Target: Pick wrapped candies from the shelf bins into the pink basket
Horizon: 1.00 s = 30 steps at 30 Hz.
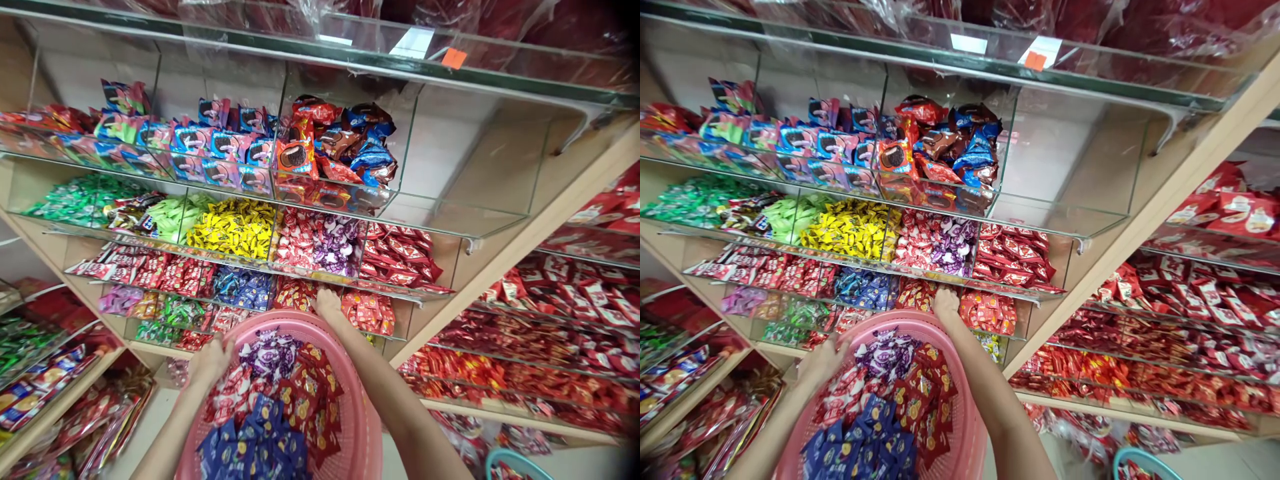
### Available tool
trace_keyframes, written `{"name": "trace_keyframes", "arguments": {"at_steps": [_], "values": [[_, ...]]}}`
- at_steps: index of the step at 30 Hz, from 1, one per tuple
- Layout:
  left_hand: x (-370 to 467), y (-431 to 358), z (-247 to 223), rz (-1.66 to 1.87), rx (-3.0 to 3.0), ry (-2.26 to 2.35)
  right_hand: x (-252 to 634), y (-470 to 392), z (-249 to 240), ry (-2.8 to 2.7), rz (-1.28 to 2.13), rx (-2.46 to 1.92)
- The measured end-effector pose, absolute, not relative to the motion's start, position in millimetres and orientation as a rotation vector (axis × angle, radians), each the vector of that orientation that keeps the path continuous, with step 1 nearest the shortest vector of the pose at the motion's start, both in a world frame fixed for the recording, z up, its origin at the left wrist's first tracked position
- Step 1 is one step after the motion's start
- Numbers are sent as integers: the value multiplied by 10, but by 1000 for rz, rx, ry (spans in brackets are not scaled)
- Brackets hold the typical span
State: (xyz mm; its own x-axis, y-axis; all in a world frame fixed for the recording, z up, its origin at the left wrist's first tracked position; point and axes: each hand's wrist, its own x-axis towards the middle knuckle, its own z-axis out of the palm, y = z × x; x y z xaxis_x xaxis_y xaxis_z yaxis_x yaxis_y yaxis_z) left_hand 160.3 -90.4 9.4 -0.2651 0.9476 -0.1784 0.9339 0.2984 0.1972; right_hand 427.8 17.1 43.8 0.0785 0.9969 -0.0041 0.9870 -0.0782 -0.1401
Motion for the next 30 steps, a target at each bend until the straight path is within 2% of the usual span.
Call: {"name": "trace_keyframes", "arguments": {"at_steps": [6, 9, 15, 18, 30], "values": [[1609, -903, 112, 61, 1717, 2306, 4343, -283, 720, -2135, 112, -2091], [1615, -898, 117, 55, 1706, 2312, 4384, -636, 782, -2220, 231, -1939], [1602, -889, 96, 41, 1720, 2298, 4548, -1314, 684, -2612, 625, -1347], [1589, -882, 70, 47, 1719, 2296, 4667, -1530, 639, -2760, 740, -1242], [1591, -877, 52, 70, 1703, 2306, 4741, -1758, 436, -3133, 737, -981]]}}
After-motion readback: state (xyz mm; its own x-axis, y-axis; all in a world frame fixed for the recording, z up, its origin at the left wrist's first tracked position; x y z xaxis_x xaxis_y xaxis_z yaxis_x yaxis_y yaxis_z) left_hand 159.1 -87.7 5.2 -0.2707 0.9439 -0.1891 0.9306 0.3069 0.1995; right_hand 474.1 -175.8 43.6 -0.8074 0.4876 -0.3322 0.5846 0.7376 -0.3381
